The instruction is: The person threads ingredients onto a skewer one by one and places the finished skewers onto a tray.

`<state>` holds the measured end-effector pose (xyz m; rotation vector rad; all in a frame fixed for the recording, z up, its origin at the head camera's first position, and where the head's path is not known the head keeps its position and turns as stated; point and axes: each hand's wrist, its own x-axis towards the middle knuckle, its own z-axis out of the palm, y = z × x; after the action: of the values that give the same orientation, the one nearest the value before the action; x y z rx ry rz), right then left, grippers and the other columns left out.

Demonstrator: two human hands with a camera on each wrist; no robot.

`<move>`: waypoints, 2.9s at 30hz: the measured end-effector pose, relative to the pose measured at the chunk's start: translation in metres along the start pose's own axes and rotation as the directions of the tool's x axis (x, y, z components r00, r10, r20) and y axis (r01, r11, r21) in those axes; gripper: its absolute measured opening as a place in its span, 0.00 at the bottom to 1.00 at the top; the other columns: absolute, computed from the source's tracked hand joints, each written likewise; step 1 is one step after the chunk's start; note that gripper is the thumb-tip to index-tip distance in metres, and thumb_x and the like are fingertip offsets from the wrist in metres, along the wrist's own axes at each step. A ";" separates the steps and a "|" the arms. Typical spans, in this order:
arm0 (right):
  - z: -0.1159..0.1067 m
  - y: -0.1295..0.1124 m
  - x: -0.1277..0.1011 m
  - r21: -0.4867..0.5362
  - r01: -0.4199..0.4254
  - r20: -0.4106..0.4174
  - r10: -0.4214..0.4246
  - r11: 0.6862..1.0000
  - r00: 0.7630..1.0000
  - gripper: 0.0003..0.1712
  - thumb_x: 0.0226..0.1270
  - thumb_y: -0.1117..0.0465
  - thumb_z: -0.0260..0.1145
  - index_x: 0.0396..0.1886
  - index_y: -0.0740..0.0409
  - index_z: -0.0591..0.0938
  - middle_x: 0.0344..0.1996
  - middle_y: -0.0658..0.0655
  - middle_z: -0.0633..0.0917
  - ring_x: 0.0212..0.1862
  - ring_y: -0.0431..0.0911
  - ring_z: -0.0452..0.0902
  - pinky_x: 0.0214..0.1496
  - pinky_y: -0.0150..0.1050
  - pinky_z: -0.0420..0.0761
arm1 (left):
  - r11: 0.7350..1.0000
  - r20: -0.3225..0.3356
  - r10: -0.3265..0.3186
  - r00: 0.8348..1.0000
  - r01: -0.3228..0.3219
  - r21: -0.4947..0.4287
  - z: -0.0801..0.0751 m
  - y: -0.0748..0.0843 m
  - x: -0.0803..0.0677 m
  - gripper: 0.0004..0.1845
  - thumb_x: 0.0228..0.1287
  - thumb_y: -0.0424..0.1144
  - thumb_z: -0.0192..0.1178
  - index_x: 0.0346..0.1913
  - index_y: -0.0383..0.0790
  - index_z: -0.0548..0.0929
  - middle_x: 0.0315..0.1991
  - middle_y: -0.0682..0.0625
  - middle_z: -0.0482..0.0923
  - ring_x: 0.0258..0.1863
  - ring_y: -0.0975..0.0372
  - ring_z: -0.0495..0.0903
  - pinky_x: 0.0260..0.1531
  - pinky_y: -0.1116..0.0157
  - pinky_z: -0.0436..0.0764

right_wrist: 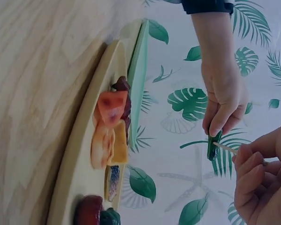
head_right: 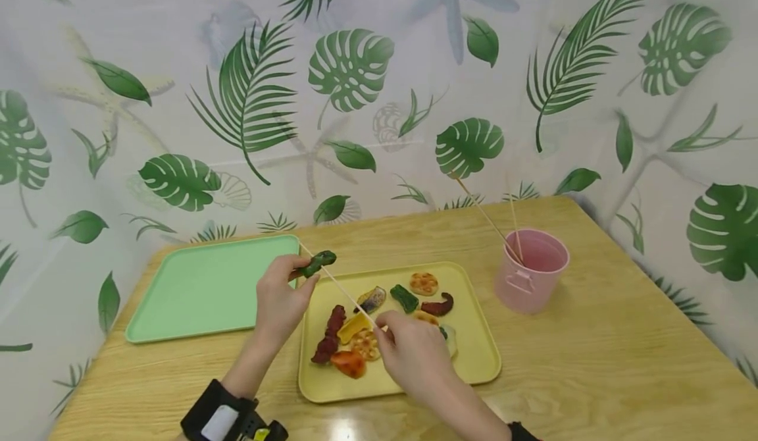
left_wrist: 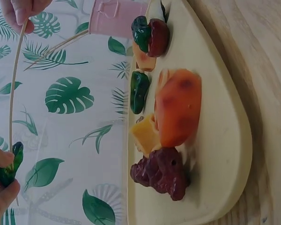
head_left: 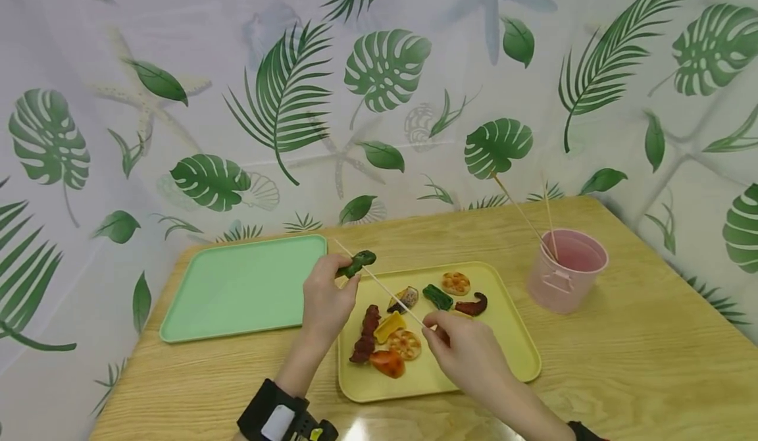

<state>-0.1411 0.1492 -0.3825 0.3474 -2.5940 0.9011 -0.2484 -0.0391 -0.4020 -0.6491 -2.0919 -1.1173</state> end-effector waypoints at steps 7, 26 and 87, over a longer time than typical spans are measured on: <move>0.003 0.001 0.008 -0.014 0.020 -0.049 -0.021 1.000 0.999 0.01 0.59 0.69 0.65 0.30 0.62 0.83 0.12 0.42 0.72 0.13 0.31 0.59 0.14 0.28 0.62 | 0.997 0.022 0.072 0.997 -0.071 -0.042 0.008 0.014 -0.007 0.14 0.43 0.21 0.70 0.35 0.29 0.79 0.33 0.42 0.76 0.33 0.54 0.79 0.33 0.62 0.81; 0.010 0.013 0.024 0.132 -0.080 0.009 0.080 0.988 0.997 0.04 0.62 0.68 0.63 0.34 0.61 0.83 0.11 0.44 0.73 0.10 0.33 0.58 0.12 0.29 0.59 | 0.986 0.088 0.169 0.982 -0.167 -0.023 0.021 0.038 -0.020 0.16 0.40 0.24 0.73 0.34 0.32 0.79 0.33 0.45 0.75 0.32 0.58 0.76 0.24 0.71 0.76; -0.053 0.050 -0.049 0.073 -0.232 -0.137 0.240 0.970 0.961 0.04 0.60 0.67 0.65 0.29 0.54 0.83 0.10 0.40 0.66 0.13 0.32 0.59 0.16 0.30 0.63 | 0.926 0.541 -0.374 0.753 0.336 0.172 0.061 -0.016 -0.005 0.13 0.50 0.37 0.67 0.37 0.31 0.82 0.26 0.48 0.76 0.23 0.61 0.72 0.21 0.66 0.73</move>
<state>-0.1003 0.2260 -0.3920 -0.0162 -2.5146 1.0390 -0.2757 0.0042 -0.4383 -0.6163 -2.8540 -1.1439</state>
